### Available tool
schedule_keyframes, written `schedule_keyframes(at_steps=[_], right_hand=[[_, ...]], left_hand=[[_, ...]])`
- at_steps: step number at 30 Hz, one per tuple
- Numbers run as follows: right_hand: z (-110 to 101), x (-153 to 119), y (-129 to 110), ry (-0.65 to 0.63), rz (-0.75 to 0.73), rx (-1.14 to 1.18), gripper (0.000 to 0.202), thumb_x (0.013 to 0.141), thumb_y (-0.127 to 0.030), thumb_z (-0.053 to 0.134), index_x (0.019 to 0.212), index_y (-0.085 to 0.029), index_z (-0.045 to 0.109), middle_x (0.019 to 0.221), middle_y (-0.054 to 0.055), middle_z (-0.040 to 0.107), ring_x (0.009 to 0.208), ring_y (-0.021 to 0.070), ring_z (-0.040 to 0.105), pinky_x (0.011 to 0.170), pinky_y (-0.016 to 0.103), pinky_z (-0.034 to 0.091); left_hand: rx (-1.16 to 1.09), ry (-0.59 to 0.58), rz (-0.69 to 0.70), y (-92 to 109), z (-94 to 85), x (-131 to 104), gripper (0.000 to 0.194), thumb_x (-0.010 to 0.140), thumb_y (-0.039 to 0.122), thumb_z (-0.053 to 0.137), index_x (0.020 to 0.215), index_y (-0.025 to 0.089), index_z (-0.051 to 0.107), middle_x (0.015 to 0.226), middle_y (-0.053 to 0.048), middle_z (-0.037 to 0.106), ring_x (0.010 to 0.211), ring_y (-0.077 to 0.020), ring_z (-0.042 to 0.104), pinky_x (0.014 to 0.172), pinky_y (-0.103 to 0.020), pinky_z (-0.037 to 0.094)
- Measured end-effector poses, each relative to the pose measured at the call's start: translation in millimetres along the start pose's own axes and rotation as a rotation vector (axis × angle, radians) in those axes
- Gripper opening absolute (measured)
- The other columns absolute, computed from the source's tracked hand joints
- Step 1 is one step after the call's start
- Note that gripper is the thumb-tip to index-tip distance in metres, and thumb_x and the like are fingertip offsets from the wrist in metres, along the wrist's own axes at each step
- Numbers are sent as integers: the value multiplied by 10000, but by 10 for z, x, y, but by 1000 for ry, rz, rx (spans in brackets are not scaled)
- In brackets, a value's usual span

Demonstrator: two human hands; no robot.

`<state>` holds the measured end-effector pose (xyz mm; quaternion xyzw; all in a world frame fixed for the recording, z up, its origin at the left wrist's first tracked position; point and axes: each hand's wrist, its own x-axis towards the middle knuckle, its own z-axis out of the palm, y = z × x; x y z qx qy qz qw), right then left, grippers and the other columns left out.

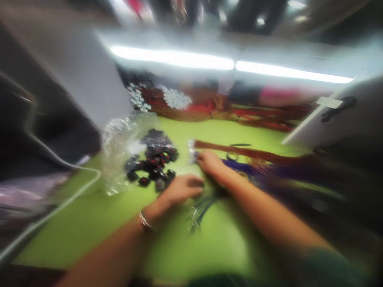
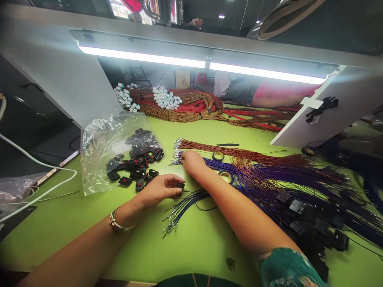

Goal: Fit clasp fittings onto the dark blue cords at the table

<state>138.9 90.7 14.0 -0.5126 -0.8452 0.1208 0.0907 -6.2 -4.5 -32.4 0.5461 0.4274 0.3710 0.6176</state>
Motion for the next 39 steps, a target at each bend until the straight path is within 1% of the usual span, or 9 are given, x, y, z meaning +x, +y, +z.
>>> schedule_keyframes(at_steps=[4, 7, 10, 15, 21, 25, 31, 35, 39], right_hand=[[-74, 11, 38, 10, -44, 93, 169, 782, -165, 526, 685, -162, 664, 711, 27, 662, 648, 117, 519, 618, 220, 336], [-141, -17, 26, 118, -75, 62, 173, 771, -150, 517, 651, -158, 641, 725, 43, 660, 664, 127, 517, 634, 229, 339], [-184, -104, -1, 205, -59, 98, 146, 750, -131, 508, 667, -154, 625, 709, 40, 645, 637, 122, 499, 607, 227, 333], [-216, -403, 7, 198, -46, 333, 102, 693, -120, 528, 658, -150, 619, 625, -9, 603, 572, 91, 477, 558, 197, 334], [-154, -722, 31, 181, -5, 478, 163, 721, -173, 518, 658, -150, 666, 605, -12, 607, 568, 85, 484, 564, 198, 336], [-128, -774, 17, 132, 41, 477, 168, 709, -206, 529, 675, -166, 688, 583, -17, 600, 548, 86, 474, 535, 203, 305], [-111, -784, -15, 135, 39, 350, 170, 716, -285, 561, 690, -200, 706, 570, -16, 604, 539, 92, 450, 518, 219, 249], [-85, -791, -18, 125, 14, 299, 170, 732, -308, 573, 700, -214, 711, 587, -9, 625, 543, 98, 457, 519, 227, 236], [-72, -795, -16, 108, 0, 266, 171, 746, -333, 581, 716, -224, 709, 616, -7, 642, 556, 105, 477, 526, 232, 241]], left_hand=[[-54, -8, -39, 29, -3, -16, 368, 655, 290, 754, 975, 132, 663, 776, -69, 660, 666, -159, 622, 650, -310, 506], [-75, 14, -50, 60, 3, -27, 362, 656, 280, 754, 974, 131, 665, 792, -76, 668, 669, -162, 629, 635, -295, 505], [-122, 77, -24, 117, 29, -42, 353, 657, 267, 755, 974, 134, 672, 816, -83, 680, 677, -166, 637, 636, -288, 507], [-329, 179, -32, 249, 85, -83, 356, 662, 239, 756, 989, 141, 655, 847, -84, 692, 749, -185, 658, 698, -303, 522], [-497, 155, -82, 285, 103, -76, 374, 663, 173, 757, 1012, 126, 632, 827, -89, 710, 782, -188, 676, 756, -304, 524], [-522, 166, -87, 292, 110, -65, 356, 674, 117, 736, 1010, 117, 619, 844, -83, 716, 815, -186, 678, 814, -319, 517], [-550, 206, -140, 320, 115, -61, 352, 672, 74, 716, 1008, 110, 616, 832, -80, 720, 809, -184, 678, 846, -343, 507], [-554, 192, -132, 314, 112, -54, 352, 669, 88, 725, 1005, 108, 624, 872, -88, 718, 844, -184, 670, 869, -339, 493], [-521, 168, -119, 284, 100, -56, 380, 661, 121, 745, 1019, 104, 618, 869, -93, 714, 836, -188, 670, 831, -321, 506]])
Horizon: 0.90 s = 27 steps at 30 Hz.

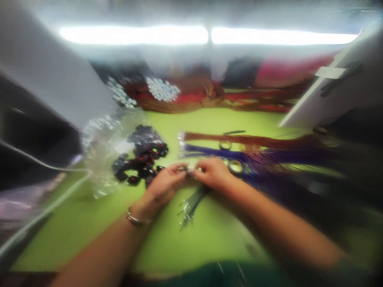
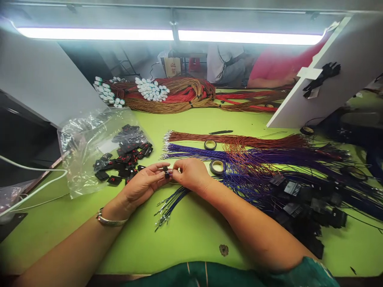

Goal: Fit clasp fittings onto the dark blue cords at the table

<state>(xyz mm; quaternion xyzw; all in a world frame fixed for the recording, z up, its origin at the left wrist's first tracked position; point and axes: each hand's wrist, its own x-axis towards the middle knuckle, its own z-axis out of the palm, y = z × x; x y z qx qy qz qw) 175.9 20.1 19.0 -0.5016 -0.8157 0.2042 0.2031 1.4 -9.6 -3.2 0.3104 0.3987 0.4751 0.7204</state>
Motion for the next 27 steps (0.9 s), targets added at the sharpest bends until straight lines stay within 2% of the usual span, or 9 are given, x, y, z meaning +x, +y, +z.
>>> schedule_keyframes(at_steps=[6, 12, 17, 23, 27], right_hand=[[-20, -28, -20, -8, -60, -204, 196, 762, -334, 554, 680, -208, 680, 654, 22, 654, 580, 119, 482, 536, 249, 219], [-15, -44, -50, -23, -100, -323, 199, 775, -321, 532, 683, -194, 655, 702, 42, 664, 604, 133, 501, 542, 264, 199], [39, -32, -14, -48, -137, -133, 195, 804, -257, 507, 692, -186, 649, 669, 24, 642, 574, 112, 466, 543, 242, 237], [55, -21, 47, -21, -97, 182, 132, 738, -169, 531, 680, -167, 649, 594, -14, 599, 531, 83, 430, 529, 200, 279], [38, -37, 25, -23, -55, 133, 131, 708, -187, 539, 634, -169, 646, 561, -13, 582, 518, 89, 413, 513, 211, 259]], left_hand=[[63, -22, 54, -31, -20, -10, 357, 683, 162, 742, 1014, 115, 621, 861, -78, 705, 805, -168, 664, 822, -323, 512], [168, 66, 81, -73, 2, -4, 351, 640, 190, 776, 957, 121, 641, 850, -68, 702, 769, -177, 662, 785, -345, 525], [192, 79, 84, -89, -15, 13, 364, 623, 212, 787, 949, 118, 655, 871, -84, 712, 776, -184, 666, 773, -333, 527], [130, 66, 22, -29, 7, -3, 381, 619, 222, 791, 964, 123, 661, 801, -70, 711, 713, -166, 666, 727, -309, 531], [161, 58, 34, -41, -7, 4, 366, 620, 224, 790, 948, 120, 666, 813, -79, 712, 717, -169, 663, 730, -313, 528]])
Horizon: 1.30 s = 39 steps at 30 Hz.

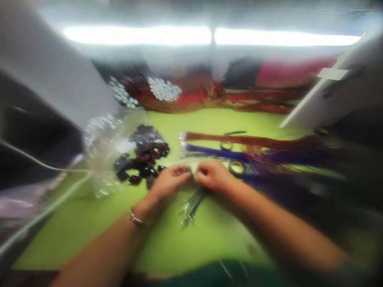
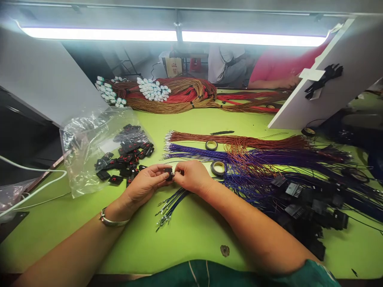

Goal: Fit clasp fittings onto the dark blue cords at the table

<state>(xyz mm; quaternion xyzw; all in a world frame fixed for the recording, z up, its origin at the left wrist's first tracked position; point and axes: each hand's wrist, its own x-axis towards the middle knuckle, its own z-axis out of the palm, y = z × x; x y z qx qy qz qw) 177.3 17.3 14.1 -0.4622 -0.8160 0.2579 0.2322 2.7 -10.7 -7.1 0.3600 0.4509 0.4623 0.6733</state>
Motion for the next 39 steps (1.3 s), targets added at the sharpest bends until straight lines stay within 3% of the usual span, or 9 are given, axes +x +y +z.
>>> schedule_keyframes(at_steps=[11, 15, 18, 21, 27, 32, 36, 39], right_hand=[[179, -35, 57, 29, 0, -68, 169, 699, -202, 516, 551, -167, 589, 527, -9, 565, 499, 91, 395, 499, 218, 246], [59, 13, 34, -33, 2, -56, 142, 709, -184, 523, 620, -164, 631, 579, -5, 604, 521, 92, 435, 508, 209, 283], [-178, 210, 8, -52, -17, -59, 146, 734, -181, 527, 749, -178, 672, 718, 1, 665, 624, 100, 526, 579, 201, 347], [-363, 560, 44, 18, 0, -248, 186, 778, -182, 501, 823, -192, 681, 834, 25, 686, 729, 130, 566, 650, 223, 374], [-261, 1136, 313, -47, 136, -564, 239, 814, -203, 505, 987, -193, 670, 976, 93, 660, 815, 173, 581, 654, 245, 389], [-189, 1268, 517, -48, 110, -555, 268, 874, -285, 451, 945, -180, 686, 938, 88, 663, 792, 153, 568, 656, 237, 377], [-289, 1329, 572, 2, 95, -502, 239, 826, -274, 495, 864, -171, 707, 853, 59, 685, 753, 144, 562, 661, 231, 371], [-423, 1333, 539, 110, 109, -432, 204, 761, -192, 518, 795, -159, 716, 802, 51, 696, 726, 144, 568, 656, 230, 377]], left_hand=[[254, -27, 87, -134, -63, 57, 354, 643, 269, 769, 954, 130, 675, 898, -103, 712, 758, -193, 662, 755, -333, 521], [184, -25, 90, -114, -26, 54, 351, 626, 265, 780, 928, 128, 667, 859, -93, 710, 735, -194, 663, 725, -331, 529], [75, 9, 74, -69, 7, 37, 369, 629, 268, 778, 949, 136, 647, 809, -65, 698, 704, -181, 662, 711, -332, 533], [-2, 32, 51, -37, 24, 21, 387, 630, 270, 779, 962, 137, 632, 767, -47, 678, 693, -172, 662, 695, -317, 530], [-39, 29, 42, -108, -18, 72, 409, 606, 275, 796, 950, 134, 626, 779, -54, 668, 712, -169, 659, 719, -325, 526], [-44, 23, 33, -145, -42, 100, 419, 589, 278, 804, 945, 139, 633, 782, -51, 665, 694, -164, 651, 712, -329, 522], [-49, 17, 37, -140, -46, 85, 407, 600, 277, 797, 946, 136, 635, 791, -59, 666, 707, -168, 649, 717, -332, 518], [-47, 25, 27, -147, -57, 89, 425, 591, 284, 801, 953, 136, 633, 810, -69, 670, 728, -180, 652, 713, -330, 515]])
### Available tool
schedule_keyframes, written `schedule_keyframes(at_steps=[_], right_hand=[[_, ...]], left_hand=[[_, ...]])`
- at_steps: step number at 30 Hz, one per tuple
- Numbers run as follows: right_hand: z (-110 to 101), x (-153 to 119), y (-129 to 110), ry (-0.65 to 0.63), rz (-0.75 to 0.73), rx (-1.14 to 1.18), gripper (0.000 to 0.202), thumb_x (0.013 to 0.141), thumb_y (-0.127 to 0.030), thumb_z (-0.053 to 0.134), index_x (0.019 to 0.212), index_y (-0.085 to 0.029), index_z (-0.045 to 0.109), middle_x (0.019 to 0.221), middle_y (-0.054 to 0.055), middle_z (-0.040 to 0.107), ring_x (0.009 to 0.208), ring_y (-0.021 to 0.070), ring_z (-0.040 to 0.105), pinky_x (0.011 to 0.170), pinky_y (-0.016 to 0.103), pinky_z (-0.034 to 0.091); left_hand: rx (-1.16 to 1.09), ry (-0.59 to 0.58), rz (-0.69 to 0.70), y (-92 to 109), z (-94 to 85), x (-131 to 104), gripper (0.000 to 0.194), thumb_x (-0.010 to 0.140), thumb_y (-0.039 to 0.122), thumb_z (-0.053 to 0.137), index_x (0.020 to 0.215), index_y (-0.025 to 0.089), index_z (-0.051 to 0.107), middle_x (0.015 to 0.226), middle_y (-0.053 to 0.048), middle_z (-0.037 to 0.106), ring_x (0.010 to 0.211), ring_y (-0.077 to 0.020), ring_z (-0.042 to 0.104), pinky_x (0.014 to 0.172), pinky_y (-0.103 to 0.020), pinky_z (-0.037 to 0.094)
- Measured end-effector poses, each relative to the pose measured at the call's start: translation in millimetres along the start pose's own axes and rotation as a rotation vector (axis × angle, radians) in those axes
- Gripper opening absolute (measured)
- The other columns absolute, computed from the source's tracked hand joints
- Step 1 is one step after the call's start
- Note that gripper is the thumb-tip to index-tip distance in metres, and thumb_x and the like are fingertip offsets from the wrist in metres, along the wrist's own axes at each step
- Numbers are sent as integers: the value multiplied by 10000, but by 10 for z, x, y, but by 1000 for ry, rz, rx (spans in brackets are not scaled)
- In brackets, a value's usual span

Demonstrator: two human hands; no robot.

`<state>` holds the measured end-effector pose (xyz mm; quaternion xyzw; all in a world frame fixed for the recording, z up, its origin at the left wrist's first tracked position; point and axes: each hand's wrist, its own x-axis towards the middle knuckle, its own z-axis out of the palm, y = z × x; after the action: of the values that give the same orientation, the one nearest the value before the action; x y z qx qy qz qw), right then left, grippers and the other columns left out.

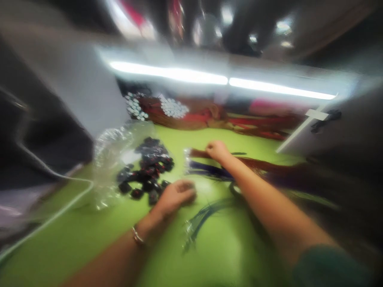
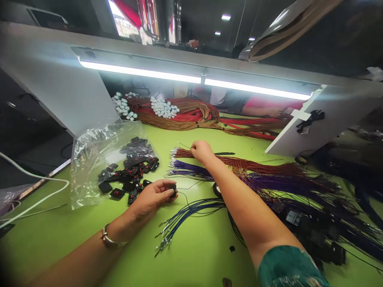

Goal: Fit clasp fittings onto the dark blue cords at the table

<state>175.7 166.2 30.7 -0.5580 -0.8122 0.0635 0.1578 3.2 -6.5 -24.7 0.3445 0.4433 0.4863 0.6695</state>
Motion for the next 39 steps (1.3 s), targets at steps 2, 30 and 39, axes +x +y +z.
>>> schedule_keyframes(at_steps=[2, 30, 39], right_hand=[[-133, -30, 20, 88, 1, 56, 196, 736, -165, 523, 771, -149, 715, 785, 50, 697, 719, 142, 572, 655, 226, 387], [11, -1373, -469, 13, -46, 474, 133, 720, -204, 545, 628, -156, 630, 582, -15, 587, 538, 82, 452, 529, 205, 300], [8, -1383, -496, -3, -81, 369, 157, 736, -240, 556, 604, -167, 596, 587, -10, 581, 536, 89, 408, 517, 222, 221]], left_hand=[[8, 8, -4, -2, -6, 6, 435, 586, 288, 804, 954, 134, 630, 812, -68, 669, 730, -184, 652, 704, -325, 514], [-161, -105, -26, 158, 123, -104, 304, 679, 128, 736, 967, 130, 641, 856, -66, 716, 836, -168, 671, 818, -289, 521], [-185, -109, -86, 168, 101, -96, 307, 685, 109, 721, 976, 137, 629, 875, -73, 719, 847, -182, 676, 827, -303, 528]])
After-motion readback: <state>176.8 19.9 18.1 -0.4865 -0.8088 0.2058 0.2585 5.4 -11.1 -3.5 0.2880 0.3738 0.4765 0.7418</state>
